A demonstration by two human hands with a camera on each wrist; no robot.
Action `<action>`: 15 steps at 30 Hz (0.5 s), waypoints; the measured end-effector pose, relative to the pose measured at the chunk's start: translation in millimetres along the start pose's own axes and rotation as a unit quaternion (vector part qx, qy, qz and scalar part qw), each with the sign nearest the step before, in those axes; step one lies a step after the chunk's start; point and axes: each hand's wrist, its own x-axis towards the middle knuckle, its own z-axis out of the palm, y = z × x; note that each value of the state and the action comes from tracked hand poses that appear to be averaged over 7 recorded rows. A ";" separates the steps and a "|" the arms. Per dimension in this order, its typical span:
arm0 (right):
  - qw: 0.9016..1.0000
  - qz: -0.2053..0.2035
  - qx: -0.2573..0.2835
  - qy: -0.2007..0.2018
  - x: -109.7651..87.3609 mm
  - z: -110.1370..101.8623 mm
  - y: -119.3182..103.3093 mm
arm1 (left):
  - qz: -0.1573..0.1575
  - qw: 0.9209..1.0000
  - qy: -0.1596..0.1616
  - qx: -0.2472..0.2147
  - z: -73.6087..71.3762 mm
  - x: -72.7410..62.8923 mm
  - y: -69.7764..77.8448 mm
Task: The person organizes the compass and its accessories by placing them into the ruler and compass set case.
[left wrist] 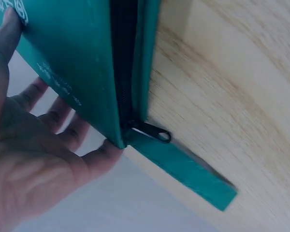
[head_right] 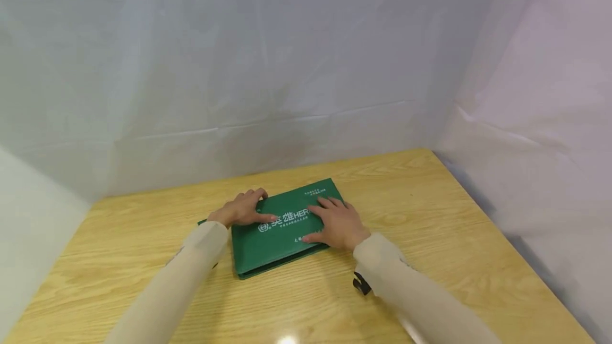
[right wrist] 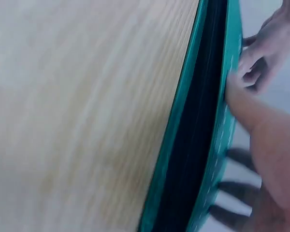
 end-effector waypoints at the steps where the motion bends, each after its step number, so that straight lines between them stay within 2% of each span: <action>1: 1.000 0.014 -0.002 0.011 -3.1 0.3 -1.8 | -0.008 1.000 -0.003 -0.001 -0.4 -0.9 1.2; 5: 0.995 0.078 -0.018 0.056 -14.1 4.5 -7.7 | -0.044 0.999 -0.016 0.004 -3.1 -5.4 7.7; 8: 0.991 0.116 -0.034 0.064 -18.6 8.8 -12.5 | -0.067 0.998 -0.022 0.005 -5.8 -9.2 12.7; 12: 0.988 0.130 -0.055 0.063 -22.0 11.4 -22.5 | -0.082 0.996 -0.023 0.007 -6.0 -12.3 15.9; 15: 0.986 0.130 -0.070 0.079 -24.3 9.4 -31.4 | -0.087 0.996 -0.023 0.009 -3.8 -12.6 17.7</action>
